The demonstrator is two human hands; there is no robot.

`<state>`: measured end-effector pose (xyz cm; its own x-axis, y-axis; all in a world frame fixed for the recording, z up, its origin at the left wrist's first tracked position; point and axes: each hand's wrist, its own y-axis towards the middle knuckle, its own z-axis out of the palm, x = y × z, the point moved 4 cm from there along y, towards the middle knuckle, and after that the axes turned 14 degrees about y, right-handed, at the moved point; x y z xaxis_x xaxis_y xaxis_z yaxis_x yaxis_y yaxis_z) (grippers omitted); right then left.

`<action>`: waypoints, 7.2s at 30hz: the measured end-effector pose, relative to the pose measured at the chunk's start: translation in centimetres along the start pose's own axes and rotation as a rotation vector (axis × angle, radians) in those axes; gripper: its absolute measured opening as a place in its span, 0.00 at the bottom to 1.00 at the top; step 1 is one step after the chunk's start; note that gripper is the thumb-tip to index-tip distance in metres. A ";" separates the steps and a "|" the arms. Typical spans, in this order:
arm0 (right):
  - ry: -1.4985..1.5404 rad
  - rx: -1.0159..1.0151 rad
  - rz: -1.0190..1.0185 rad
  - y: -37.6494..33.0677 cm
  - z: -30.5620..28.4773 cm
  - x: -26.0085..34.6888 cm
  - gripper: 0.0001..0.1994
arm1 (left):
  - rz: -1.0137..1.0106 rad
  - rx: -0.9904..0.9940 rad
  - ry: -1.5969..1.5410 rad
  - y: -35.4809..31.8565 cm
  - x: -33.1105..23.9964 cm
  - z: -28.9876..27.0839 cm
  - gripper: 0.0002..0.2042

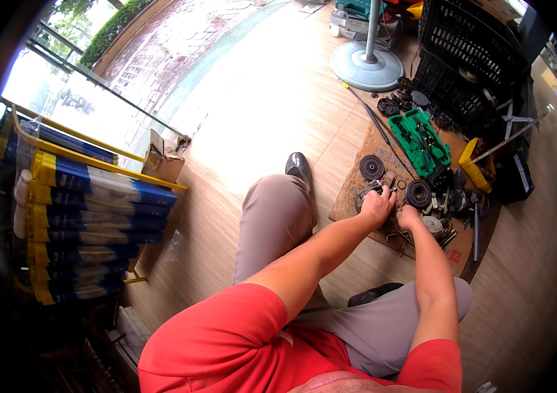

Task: The person disassembles parts of a small motor by hand and using a wrench, removing gears and housing components.

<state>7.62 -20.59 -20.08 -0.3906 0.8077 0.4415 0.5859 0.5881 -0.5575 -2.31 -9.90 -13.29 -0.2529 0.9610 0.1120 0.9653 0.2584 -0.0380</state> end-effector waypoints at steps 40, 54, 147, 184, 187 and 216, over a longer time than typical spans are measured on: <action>-0.219 0.008 -0.091 -4.2 -3.9 4.4 0.12 | -0.005 -0.006 -0.077 -0.3 0.3 -0.5 0.14; -0.321 0.027 -0.133 -3.0 -3.5 3.6 0.09 | 0.005 -0.009 -0.076 -0.2 0.2 -0.3 0.14; -0.165 0.098 0.064 -0.2 0.2 0.8 0.11 | 0.161 0.165 -0.011 0.5 -0.4 -1.3 0.33; -0.319 -0.074 -0.171 -2.4 -2.5 1.9 0.09 | 0.115 0.101 -0.070 0.8 0.0 0.1 0.23; -0.304 -0.067 -0.160 -2.1 -1.8 2.2 0.09 | 0.098 0.081 -0.059 0.2 0.5 0.0 0.22; -0.067 0.109 -0.034 2.2 2.7 -2.1 0.13 | 0.071 0.018 -0.077 0.3 0.3 0.5 0.19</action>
<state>7.81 -20.85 -24.15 -0.4575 0.7859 0.4161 0.4922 0.6135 -0.6176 -2.09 -9.48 -13.72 -0.1891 0.9814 0.0320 0.9798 0.1908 -0.0605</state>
